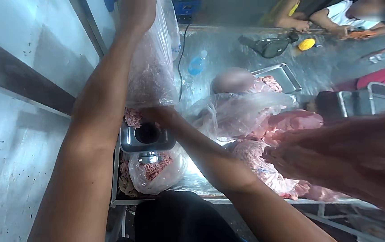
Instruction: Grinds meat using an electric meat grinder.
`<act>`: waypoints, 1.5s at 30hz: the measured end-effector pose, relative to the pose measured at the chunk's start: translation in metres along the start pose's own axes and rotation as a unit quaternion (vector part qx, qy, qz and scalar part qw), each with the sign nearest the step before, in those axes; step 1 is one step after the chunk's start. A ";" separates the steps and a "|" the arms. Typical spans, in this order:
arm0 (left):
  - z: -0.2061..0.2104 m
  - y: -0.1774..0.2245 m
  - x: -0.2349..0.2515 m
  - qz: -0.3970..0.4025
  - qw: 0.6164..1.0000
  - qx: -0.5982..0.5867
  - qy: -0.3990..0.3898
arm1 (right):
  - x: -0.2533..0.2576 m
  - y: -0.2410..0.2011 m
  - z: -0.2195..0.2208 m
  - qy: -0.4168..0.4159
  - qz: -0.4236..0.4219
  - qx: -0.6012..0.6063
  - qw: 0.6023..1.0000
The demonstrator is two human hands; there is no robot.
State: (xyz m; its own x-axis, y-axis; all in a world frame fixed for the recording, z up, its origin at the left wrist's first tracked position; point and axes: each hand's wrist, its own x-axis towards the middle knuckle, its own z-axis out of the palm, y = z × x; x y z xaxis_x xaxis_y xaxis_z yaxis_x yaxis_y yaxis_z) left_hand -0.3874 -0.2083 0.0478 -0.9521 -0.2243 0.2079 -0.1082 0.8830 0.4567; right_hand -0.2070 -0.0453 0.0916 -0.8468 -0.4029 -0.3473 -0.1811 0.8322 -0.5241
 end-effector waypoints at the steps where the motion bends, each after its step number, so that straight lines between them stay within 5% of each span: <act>1: 0.003 -0.003 0.004 -0.005 1.000 -0.011 0.006 | 0.045 0.039 0.067 0.110 -0.124 -0.038 0.985; 2: 0.005 -0.006 0.007 -0.010 1.000 -0.015 0.013 | 0.085 0.062 0.115 0.174 -0.180 -0.077 0.965; 4: 0.008 -0.013 0.011 -0.012 1.000 -0.002 0.019 | 0.112 0.075 0.150 0.163 -0.193 -0.127 0.959; 10: -0.002 -0.023 -0.003 -0.015 0.999 -0.007 0.036 | 0.082 0.093 0.188 0.159 -0.229 -0.188 0.942; 14: -0.012 -0.025 -0.025 0.000 0.998 -0.050 0.039 | 0.052 0.096 0.177 0.047 -0.249 -0.072 0.965; 17: -0.008 -0.031 -0.037 0.049 0.995 -0.076 0.046 | 0.040 0.108 0.164 0.125 -0.317 0.033 0.940; 20: -0.002 -0.037 -0.050 0.053 0.995 -0.077 0.034 | 0.049 0.130 0.165 0.200 -0.323 0.009 0.925; 25: 0.023 -0.049 -0.089 0.037 0.999 -0.026 -0.012 | 0.065 0.158 0.182 0.173 -0.272 -0.041 0.946; 30: 0.027 -0.062 -0.155 0.030 0.998 -0.044 0.029 | 0.063 0.154 0.185 0.170 -0.238 -0.085 0.952; 35: 0.019 -0.067 -0.263 -0.044 0.989 -0.121 0.068 | 0.049 0.124 0.174 0.010 -0.101 -0.067 0.993; 41: 0.065 -0.099 -0.339 -0.219 0.952 -0.208 0.044 | 0.069 0.116 0.177 -0.179 -0.141 -0.046 0.973; 45: 0.080 -0.095 -0.344 -0.208 0.960 -0.184 0.043 | 0.087 0.108 0.174 -0.257 -0.157 -0.077 0.950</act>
State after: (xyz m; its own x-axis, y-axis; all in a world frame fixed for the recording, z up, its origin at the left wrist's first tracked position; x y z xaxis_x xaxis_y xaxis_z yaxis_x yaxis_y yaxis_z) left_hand -0.0725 -0.1819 -0.1363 -0.8188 -0.5740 0.0050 -0.3510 0.5075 0.7869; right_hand -0.2126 -0.0563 -0.1309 -0.3899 -0.7407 -0.5471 -0.4887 0.6700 -0.5588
